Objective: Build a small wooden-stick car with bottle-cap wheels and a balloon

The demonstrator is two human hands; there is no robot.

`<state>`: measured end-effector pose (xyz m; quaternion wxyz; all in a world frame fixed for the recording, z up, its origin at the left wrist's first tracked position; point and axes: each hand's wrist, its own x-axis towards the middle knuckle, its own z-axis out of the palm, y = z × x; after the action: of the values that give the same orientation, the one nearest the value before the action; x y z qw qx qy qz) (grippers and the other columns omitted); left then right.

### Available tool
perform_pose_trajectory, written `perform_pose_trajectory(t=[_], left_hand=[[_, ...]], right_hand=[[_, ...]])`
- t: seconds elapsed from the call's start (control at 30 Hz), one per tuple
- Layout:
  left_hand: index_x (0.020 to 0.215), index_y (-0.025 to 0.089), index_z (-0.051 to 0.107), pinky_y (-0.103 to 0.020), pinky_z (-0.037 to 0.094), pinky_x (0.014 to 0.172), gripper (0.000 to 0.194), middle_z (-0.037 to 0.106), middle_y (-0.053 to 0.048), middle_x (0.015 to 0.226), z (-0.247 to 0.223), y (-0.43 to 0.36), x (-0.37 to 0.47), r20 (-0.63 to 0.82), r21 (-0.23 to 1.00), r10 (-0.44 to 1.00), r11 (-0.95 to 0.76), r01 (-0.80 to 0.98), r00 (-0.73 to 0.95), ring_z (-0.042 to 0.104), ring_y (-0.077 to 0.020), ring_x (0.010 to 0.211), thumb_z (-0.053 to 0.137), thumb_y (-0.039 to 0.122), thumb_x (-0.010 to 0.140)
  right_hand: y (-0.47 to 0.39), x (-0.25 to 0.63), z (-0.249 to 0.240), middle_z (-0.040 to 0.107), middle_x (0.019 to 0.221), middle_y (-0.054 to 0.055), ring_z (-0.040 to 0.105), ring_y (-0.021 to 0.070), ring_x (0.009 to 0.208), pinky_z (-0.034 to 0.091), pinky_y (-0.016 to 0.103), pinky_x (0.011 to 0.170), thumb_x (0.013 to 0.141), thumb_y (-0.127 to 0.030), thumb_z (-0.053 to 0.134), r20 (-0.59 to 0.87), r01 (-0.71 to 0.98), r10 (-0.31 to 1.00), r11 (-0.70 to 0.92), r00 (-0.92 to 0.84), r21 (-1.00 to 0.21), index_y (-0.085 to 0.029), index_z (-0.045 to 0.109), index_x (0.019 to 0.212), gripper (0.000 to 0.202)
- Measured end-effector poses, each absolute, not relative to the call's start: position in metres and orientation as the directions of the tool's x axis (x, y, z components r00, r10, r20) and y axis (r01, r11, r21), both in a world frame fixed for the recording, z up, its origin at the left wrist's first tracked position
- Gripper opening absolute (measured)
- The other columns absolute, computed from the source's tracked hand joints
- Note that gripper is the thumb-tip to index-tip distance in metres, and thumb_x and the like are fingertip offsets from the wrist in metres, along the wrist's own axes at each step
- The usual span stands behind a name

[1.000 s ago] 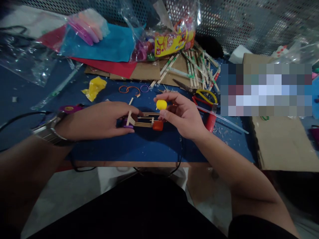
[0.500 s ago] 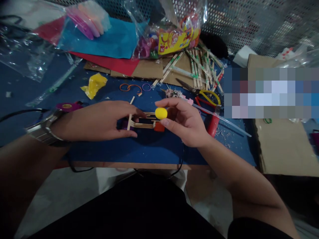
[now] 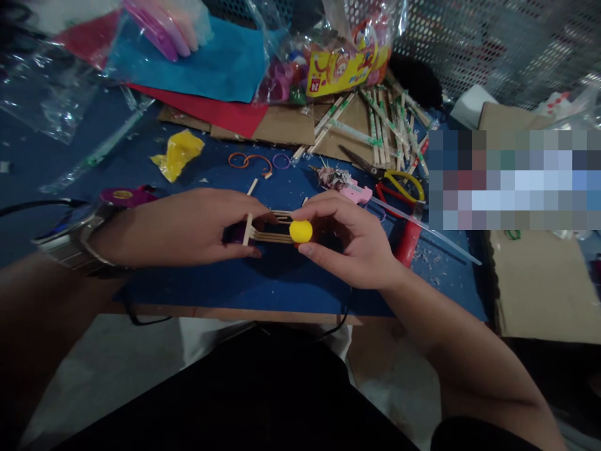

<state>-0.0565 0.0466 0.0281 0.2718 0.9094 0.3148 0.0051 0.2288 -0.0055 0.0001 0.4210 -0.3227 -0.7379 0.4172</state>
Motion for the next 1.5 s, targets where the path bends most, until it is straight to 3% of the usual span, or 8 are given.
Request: perform_pose_trajectory(t=[0.2, 0.43, 0.7, 1.17, 1.43, 1.5], left_hand=[[0.128, 0.024, 0.074, -0.033, 0.047, 0.084, 0.037, 0.080, -0.007, 0.121, 0.0295, 0.0467, -0.0560, -0.184, 0.494, 0.580, -0.643, 0.585, 0.793, 0.075, -0.0273, 0.105, 0.078, 0.040, 0.096], [0.124, 0.024, 0.075, -0.033, 0.046, 0.080, 0.032, 0.081, -0.006, 0.113, 0.0290, 0.0467, -0.0559, -0.163, 0.480, 0.564, -0.671, 0.565, 0.809, 0.074, -0.0263, 0.099, 0.078, 0.039, 0.096], [0.120, 0.023, 0.074, -0.033, 0.044, 0.080, 0.030, 0.079, -0.005, 0.112, 0.0275, 0.0479, -0.0562, -0.156, 0.486, 0.555, -0.677, 0.553, 0.817, 0.072, -0.0253, 0.098, 0.078, 0.041, 0.097], [0.116, 0.023, 0.074, -0.032, 0.044, 0.080, 0.027, 0.080, -0.006, 0.110, 0.0282, 0.0480, -0.0559, -0.170, 0.484, 0.554, -0.673, 0.559, 0.815, 0.072, -0.0248, 0.096, 0.077, 0.041, 0.097], [0.132, 0.025, 0.073, -0.033, 0.048, 0.089, 0.038, 0.080, -0.006, 0.127, 0.0279, 0.0480, -0.0573, -0.193, 0.470, 0.565, -0.664, 0.581, 0.802, 0.075, -0.0272, 0.111, 0.075, 0.040, 0.097], [0.130, 0.024, 0.073, -0.033, 0.048, 0.090, 0.037, 0.080, -0.006, 0.125, 0.0278, 0.0480, -0.0572, -0.195, 0.470, 0.563, -0.665, 0.581, 0.803, 0.075, -0.0274, 0.112, 0.075, 0.040, 0.097]], right_hand=[[-0.0074, 0.2299, 0.0010, 0.070, 0.123, 0.008, 0.070, 0.0210, 0.108, 0.064, 0.032, 0.086, 0.093, -0.023, 0.088, 0.329, 0.142, 0.831, 0.430, -0.449, -0.892, -0.030, 0.078, 0.133, 0.042], [-0.0072, 0.2274, 0.0042, 0.074, 0.117, 0.010, 0.072, 0.0252, 0.107, 0.065, 0.041, 0.090, 0.104, -0.041, 0.075, 0.339, 0.175, 0.845, 0.440, -0.414, -0.881, -0.029, 0.080, 0.127, 0.026], [-0.0086, 0.2230, 0.0060, 0.076, 0.117, 0.009, 0.074, 0.0231, 0.107, 0.065, 0.037, 0.088, 0.105, -0.035, 0.074, 0.343, 0.190, 0.852, 0.442, -0.396, -0.877, -0.030, 0.082, 0.126, 0.023], [-0.0070, 0.2248, 0.0063, 0.076, 0.123, 0.009, 0.073, 0.0257, 0.116, 0.063, 0.043, 0.100, 0.108, -0.036, 0.070, 0.321, 0.202, 0.836, 0.443, -0.445, -0.874, -0.032, 0.081, 0.132, 0.027], [-0.0091, 0.2269, -0.0004, 0.076, 0.129, 0.008, 0.073, 0.0261, 0.112, 0.064, 0.043, 0.094, 0.109, -0.044, 0.067, 0.343, 0.167, 0.856, 0.431, -0.388, -0.886, -0.039, 0.075, 0.145, 0.037], [-0.0095, 0.2267, -0.0002, 0.076, 0.129, 0.008, 0.073, 0.0270, 0.113, 0.063, 0.046, 0.099, 0.109, -0.044, 0.066, 0.392, 0.183, 0.842, 0.480, -0.369, -0.858, -0.038, 0.076, 0.144, 0.037]])
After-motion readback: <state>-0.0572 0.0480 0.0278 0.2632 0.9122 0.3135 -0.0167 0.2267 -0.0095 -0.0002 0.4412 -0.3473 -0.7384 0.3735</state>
